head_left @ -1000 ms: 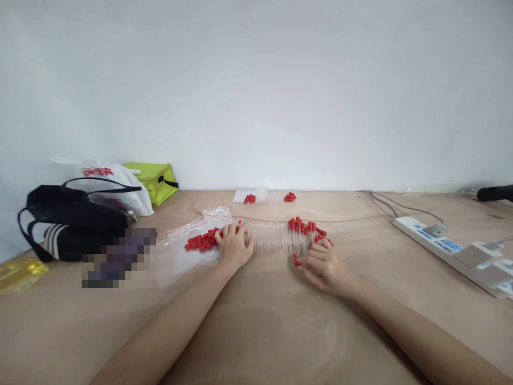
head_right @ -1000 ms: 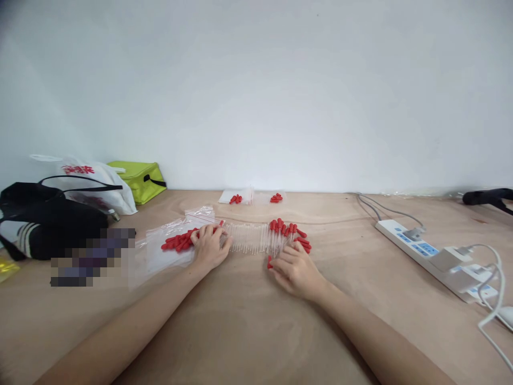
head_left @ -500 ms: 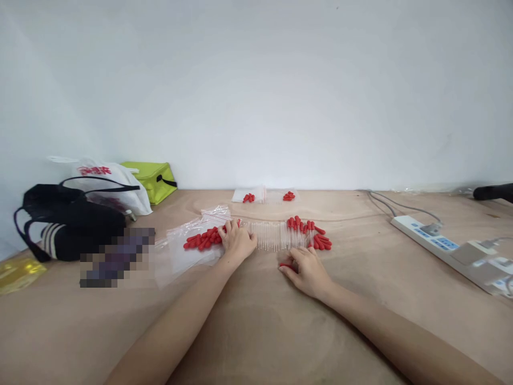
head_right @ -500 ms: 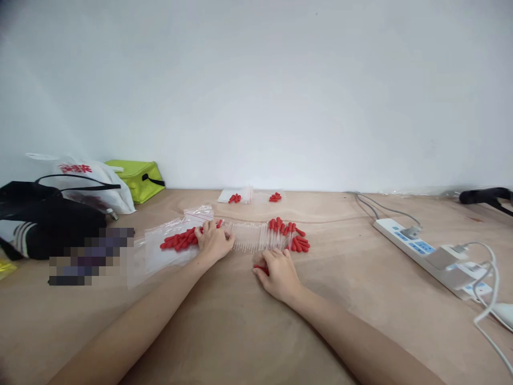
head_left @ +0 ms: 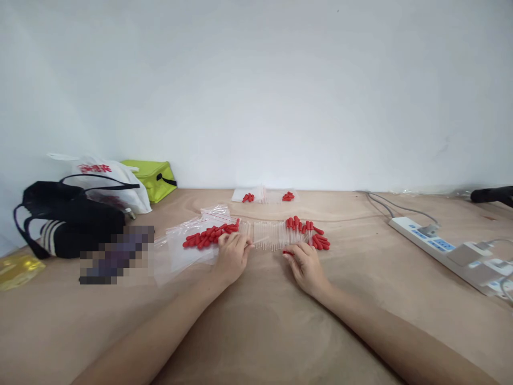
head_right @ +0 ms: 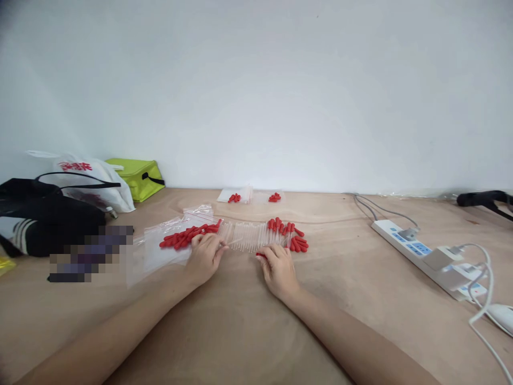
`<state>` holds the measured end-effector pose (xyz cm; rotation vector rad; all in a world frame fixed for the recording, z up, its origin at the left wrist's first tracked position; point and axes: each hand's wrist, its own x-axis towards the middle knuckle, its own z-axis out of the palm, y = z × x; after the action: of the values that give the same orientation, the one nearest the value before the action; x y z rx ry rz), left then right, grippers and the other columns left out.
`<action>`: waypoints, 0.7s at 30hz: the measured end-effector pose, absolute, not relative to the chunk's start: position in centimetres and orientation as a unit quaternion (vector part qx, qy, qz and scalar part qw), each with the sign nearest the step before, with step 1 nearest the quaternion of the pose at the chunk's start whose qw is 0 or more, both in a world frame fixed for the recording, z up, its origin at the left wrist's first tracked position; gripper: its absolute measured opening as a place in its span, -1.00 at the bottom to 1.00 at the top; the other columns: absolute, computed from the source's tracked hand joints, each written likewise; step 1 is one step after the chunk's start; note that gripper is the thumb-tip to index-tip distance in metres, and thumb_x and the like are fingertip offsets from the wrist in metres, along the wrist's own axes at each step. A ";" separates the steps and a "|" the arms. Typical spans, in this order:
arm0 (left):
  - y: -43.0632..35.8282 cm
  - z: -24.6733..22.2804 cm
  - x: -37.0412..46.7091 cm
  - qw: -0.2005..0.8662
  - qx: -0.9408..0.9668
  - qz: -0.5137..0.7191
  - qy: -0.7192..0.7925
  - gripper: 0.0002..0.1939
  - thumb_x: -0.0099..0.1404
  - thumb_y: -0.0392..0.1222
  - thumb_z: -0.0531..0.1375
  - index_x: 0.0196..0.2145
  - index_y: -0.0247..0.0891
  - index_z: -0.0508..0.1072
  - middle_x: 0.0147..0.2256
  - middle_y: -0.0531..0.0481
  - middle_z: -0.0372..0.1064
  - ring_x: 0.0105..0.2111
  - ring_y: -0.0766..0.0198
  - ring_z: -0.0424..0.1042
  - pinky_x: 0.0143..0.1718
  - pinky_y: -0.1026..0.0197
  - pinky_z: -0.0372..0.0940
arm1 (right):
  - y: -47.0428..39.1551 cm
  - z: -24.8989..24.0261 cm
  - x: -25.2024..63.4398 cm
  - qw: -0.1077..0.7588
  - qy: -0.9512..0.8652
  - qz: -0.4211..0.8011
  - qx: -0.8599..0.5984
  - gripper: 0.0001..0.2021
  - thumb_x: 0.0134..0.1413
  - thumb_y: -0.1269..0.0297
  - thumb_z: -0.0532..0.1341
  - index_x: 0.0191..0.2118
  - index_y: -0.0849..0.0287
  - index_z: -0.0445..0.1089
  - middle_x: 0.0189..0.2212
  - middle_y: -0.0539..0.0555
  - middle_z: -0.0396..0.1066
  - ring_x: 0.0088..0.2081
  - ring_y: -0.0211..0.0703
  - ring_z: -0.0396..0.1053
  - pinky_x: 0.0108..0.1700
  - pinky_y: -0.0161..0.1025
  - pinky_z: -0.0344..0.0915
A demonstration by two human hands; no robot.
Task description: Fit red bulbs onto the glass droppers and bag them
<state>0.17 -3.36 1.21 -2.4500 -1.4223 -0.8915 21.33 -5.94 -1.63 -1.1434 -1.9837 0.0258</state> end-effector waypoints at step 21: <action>-4.9 0.1 -1.0 0.029 -0.880 -0.301 -0.367 -0.76 0.30 -0.30 -0.08 -0.26 -0.20 0.37 -0.35 0.04 0.46 -0.37 0.34 0.38 -0.24 0.15 -0.07 | -5.0 -1.2 20.0 0.410 -0.830 0.113 -0.361 -0.92 0.09 0.38 0.03 -0.30 0.17 0.24 -0.38 0.08 0.31 -0.33 -0.20 0.28 -0.29 -0.26 0.24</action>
<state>-0.96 -4.92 0.12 -2.7133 -1.1333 -0.9286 20.04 -5.04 -1.20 -0.9088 -2.0896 0.2848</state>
